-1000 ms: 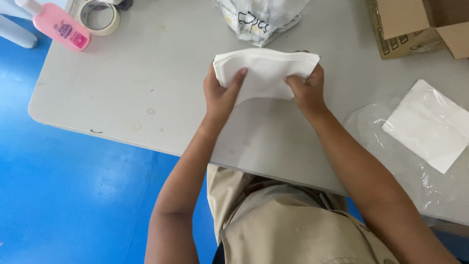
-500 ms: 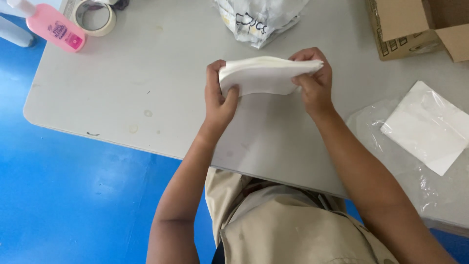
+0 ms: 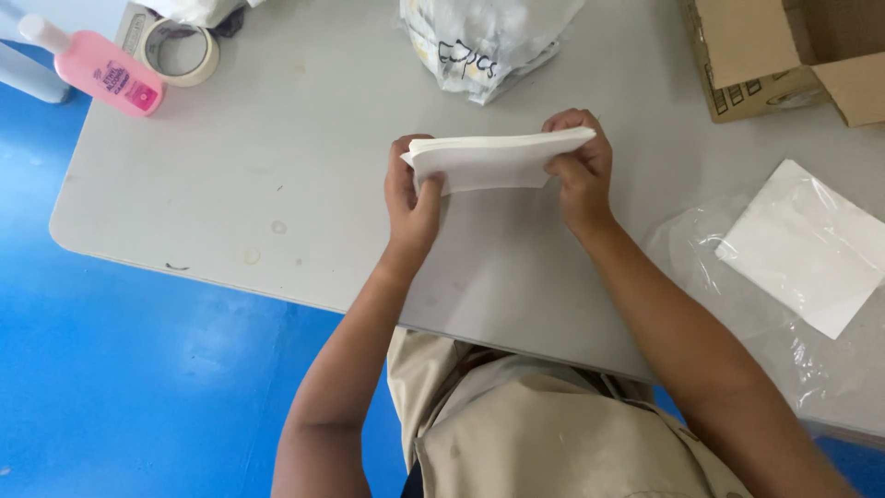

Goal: The person folds white napkins by hand and inserts them into clear plastic bags on a table, then stacks the bagged napkins together.

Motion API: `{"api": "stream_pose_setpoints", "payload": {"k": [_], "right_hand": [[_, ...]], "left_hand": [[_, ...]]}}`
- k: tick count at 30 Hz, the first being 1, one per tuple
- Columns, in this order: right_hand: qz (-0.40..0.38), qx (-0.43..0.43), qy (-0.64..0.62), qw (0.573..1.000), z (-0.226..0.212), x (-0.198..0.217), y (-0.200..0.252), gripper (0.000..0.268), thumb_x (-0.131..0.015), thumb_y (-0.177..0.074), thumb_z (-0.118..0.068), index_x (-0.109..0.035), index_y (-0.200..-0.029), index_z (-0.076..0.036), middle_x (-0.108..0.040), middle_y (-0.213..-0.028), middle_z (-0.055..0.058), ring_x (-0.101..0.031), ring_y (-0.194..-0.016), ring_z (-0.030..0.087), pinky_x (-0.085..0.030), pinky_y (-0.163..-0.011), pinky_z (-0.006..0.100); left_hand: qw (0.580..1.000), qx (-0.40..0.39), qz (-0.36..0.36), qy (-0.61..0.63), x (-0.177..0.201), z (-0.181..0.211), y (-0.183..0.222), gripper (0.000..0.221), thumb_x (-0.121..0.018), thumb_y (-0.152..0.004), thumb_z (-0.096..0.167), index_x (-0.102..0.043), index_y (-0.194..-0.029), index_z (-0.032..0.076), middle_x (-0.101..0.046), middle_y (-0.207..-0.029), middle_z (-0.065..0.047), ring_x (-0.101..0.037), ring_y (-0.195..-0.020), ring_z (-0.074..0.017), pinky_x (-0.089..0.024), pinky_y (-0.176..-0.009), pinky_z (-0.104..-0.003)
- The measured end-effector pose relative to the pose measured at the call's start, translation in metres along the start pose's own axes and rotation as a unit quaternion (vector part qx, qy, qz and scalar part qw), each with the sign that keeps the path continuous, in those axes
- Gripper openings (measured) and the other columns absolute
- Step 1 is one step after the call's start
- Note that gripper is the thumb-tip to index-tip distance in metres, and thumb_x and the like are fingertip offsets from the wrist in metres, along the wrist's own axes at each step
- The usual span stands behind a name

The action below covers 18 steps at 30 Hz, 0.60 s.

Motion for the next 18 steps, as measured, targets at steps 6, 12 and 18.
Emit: {"api": "stream_pose_setpoints", "payload": {"k": [6,12,18], "right_hand": [[-0.023,-0.098,0.001,0.995,0.011,-0.006,0.004,0.034,-0.05,-0.076,0.005,-0.057,-0.107,-0.009,-0.06,-0.1,0.001,-0.055,-0.096,0.011,-0.047,-0.087,0.026],[-0.081,0.009,0.045,0.996,-0.025,-0.013,0.006,0.014,-0.051,-0.1,0.005,-0.057,-0.106,-0.007,-0.056,-0.103,0.002,-0.051,-0.092,0.012,-0.044,-0.083,0.027],[-0.085,-0.074,-0.018,0.993,-0.031,0.002,-0.006,0.05,-0.053,-0.082,0.01,-0.048,-0.127,-0.011,-0.056,-0.117,0.002,-0.057,-0.115,0.012,-0.049,-0.1,0.028]], "left_hand": [[0.999,-0.029,-0.005,-0.016,-0.014,0.028,-0.006,0.038,-0.047,-0.094,-0.003,-0.048,-0.132,-0.001,-0.06,-0.123,-0.013,-0.058,-0.116,-0.0187,-0.046,-0.106,-0.032],[0.998,-0.038,-0.004,-0.048,-0.016,0.057,-0.016,0.038,-0.046,-0.101,-0.004,-0.045,-0.138,-0.001,-0.06,-0.126,-0.015,-0.06,-0.114,-0.0193,-0.049,-0.105,-0.032],[0.997,-0.027,-0.038,-0.06,-0.01,0.063,-0.017,0.048,-0.052,-0.094,-0.005,-0.04,-0.14,-0.002,-0.056,-0.134,-0.017,-0.057,-0.126,-0.024,-0.05,-0.108,-0.036]]}}
Point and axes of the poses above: each hand's wrist, its own y-axis away from the middle knuckle, its own x-axis out of the back of the hand, z = x × y, the point moved 6 cm from there along -y, towards the middle knuckle
